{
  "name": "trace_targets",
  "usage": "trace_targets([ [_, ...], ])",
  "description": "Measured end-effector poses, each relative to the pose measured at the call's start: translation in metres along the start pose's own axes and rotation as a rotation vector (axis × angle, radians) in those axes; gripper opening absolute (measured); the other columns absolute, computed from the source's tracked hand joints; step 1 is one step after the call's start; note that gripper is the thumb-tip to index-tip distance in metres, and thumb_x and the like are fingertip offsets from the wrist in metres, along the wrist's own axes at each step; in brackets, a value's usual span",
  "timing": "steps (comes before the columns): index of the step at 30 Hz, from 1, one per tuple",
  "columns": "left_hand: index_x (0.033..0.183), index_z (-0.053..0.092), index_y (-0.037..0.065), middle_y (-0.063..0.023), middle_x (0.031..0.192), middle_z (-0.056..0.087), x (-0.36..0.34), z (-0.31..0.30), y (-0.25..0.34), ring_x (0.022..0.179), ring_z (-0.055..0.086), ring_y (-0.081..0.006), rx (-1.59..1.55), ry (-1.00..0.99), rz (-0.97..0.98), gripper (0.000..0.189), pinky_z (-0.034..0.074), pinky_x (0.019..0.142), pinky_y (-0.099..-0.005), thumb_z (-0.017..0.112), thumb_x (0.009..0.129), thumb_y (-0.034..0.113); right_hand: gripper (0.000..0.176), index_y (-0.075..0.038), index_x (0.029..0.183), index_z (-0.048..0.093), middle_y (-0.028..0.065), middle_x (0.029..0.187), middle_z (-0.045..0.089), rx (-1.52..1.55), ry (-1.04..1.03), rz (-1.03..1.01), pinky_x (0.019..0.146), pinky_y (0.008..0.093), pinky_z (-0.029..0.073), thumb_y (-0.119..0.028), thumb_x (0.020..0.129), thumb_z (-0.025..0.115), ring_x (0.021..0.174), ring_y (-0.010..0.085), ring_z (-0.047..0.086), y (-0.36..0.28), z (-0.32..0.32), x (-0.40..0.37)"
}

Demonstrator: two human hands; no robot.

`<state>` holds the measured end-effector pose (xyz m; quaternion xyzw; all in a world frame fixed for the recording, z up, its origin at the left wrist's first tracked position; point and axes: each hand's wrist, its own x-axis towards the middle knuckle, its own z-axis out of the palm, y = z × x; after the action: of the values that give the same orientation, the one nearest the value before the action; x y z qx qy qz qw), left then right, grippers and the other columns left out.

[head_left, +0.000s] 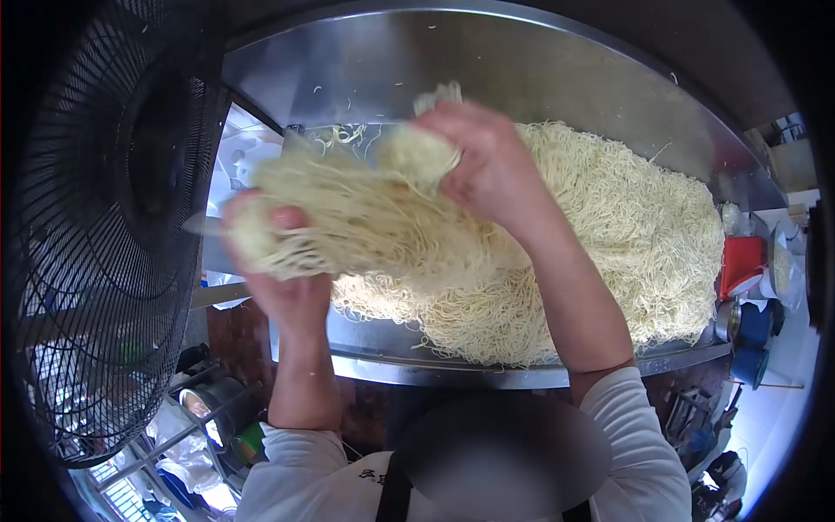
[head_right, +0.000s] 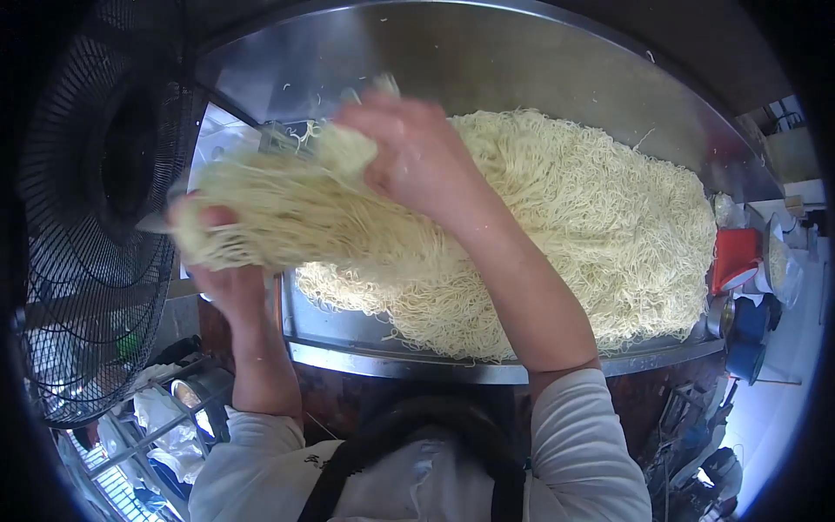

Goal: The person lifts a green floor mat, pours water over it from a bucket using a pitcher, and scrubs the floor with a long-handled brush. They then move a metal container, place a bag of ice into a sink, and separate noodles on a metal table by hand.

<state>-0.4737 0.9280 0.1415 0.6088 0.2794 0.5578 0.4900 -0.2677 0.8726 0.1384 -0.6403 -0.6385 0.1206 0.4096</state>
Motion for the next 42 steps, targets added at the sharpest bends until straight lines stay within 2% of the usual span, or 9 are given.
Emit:
trace_targets([
  [3,0.121,0.045,-0.001,-0.0123,0.105,0.054,0.013,-0.007,-0.014,0.093,0.057,-0.02,0.529,0.068,0.207,0.038,0.049,0.082,-0.0327,0.06,0.088,0.012,0.052,-0.008,0.124,0.055,0.0148,0.124,0.057,0.059,0.145,-0.13,0.104,0.0406,0.039,-0.002,0.073,0.065,0.117,0.0321,0.052,-0.011,0.001,0.002],
  [9,0.14,0.037,0.006,-0.0251,0.139,0.038,0.008,-0.056,-0.096,0.134,0.032,-0.0363,1.016,-0.753,-0.42,0.076,0.028,0.109,-0.0429,0.072,0.078,0.032,0.054,-0.014,0.131,0.05,0.0154,0.132,0.051,-0.301,-0.857,0.449,0.104,0.0393,0.038,-0.004,0.08,0.062,0.122,0.0284,0.048,0.102,-0.007,-0.067],
  [13,0.137,0.041,0.009,-0.0232,0.133,0.045,-0.001,-0.015,-0.195,0.127,0.039,-0.0365,1.137,-0.823,-0.225,0.068,0.03,0.105,-0.0491,0.069,0.08,0.032,0.044,-0.008,0.124,0.056,0.0176,0.127,0.055,-0.567,-0.074,0.254,0.103,0.0389,0.039,-0.003,0.08,0.059,0.116,0.0307,0.054,0.138,0.076,-0.02],
  [16,0.122,0.051,0.007,-0.0172,0.114,0.056,-0.026,0.01,-0.21,0.113,0.049,-0.0331,1.11,-0.917,-0.141,0.054,0.034,0.097,-0.0498,0.07,0.074,0.022,0.042,-0.01,0.127,0.055,0.0143,0.123,0.058,-0.521,-0.559,0.618,0.103,0.041,0.04,-0.007,0.085,0.051,0.115,0.0313,0.054,0.146,0.132,-0.006],
  [26,0.106,0.053,0.002,-0.018,0.086,0.065,0.062,0.003,-0.023,0.079,0.065,-0.034,0.351,-0.038,0.097,0.03,0.052,0.073,-0.0362,0.065,0.08,0.006,0.049,-0.006,0.126,0.053,0.0174,0.126,0.055,0.003,-0.112,0.332,0.1,0.0407,0.041,-0.009,0.078,0.062,0.116,0.0312,0.052,-0.005,0.012,0.017],
  [28,0.117,0.053,0.002,-0.0205,0.106,0.061,0.104,-0.005,-0.064,0.098,0.061,-0.0324,0.301,-0.217,0.07,0.036,0.048,0.084,-0.038,0.062,0.083,0.007,0.065,0.0,0.139,0.036,0.028,0.143,0.03,-0.245,-0.238,0.294,0.11,0.0434,0.027,-0.004,0.077,0.057,0.131,0.0425,0.03,0.055,0.048,-0.08],
  [31,0.133,0.041,0.004,-0.0262,0.122,0.048,0.065,-0.052,-0.123,0.115,0.047,-0.0363,0.751,-0.418,0.118,0.059,0.036,0.098,-0.0426,0.066,0.082,0.021,0.054,-0.005,0.13,0.049,0.0188,0.131,0.049,-0.308,0.148,-0.052,0.1,0.0452,0.04,-0.009,0.077,0.062,0.12,0.0338,0.047,0.045,0.045,0.014],
  [36,0.131,0.045,0.004,-0.0268,0.127,0.049,-0.058,-0.033,-0.181,0.123,0.043,-0.0376,1.366,-0.787,-0.275,0.072,0.029,0.104,-0.0501,0.073,0.075,0.04,0.065,-0.01,0.131,0.047,0.0174,0.129,0.045,-0.576,-0.217,0.321,0.096,0.0463,0.042,-0.005,0.07,0.068,0.117,0.039,0.044,0.065,0.137,-0.12],
  [42,0.113,0.056,0.002,-0.0146,0.1,0.066,-0.059,-0.042,-0.168,0.098,0.063,-0.0258,0.578,-0.661,-0.45,0.038,0.048,0.085,-0.0401,0.066,0.083,0.022,0.062,-0.009,0.118,0.058,0.0184,0.121,0.055,-0.291,-0.201,0.338,0.09,0.0388,0.048,-0.004,0.058,0.076,0.107,0.0353,0.055,0.106,0.159,-0.091],
])
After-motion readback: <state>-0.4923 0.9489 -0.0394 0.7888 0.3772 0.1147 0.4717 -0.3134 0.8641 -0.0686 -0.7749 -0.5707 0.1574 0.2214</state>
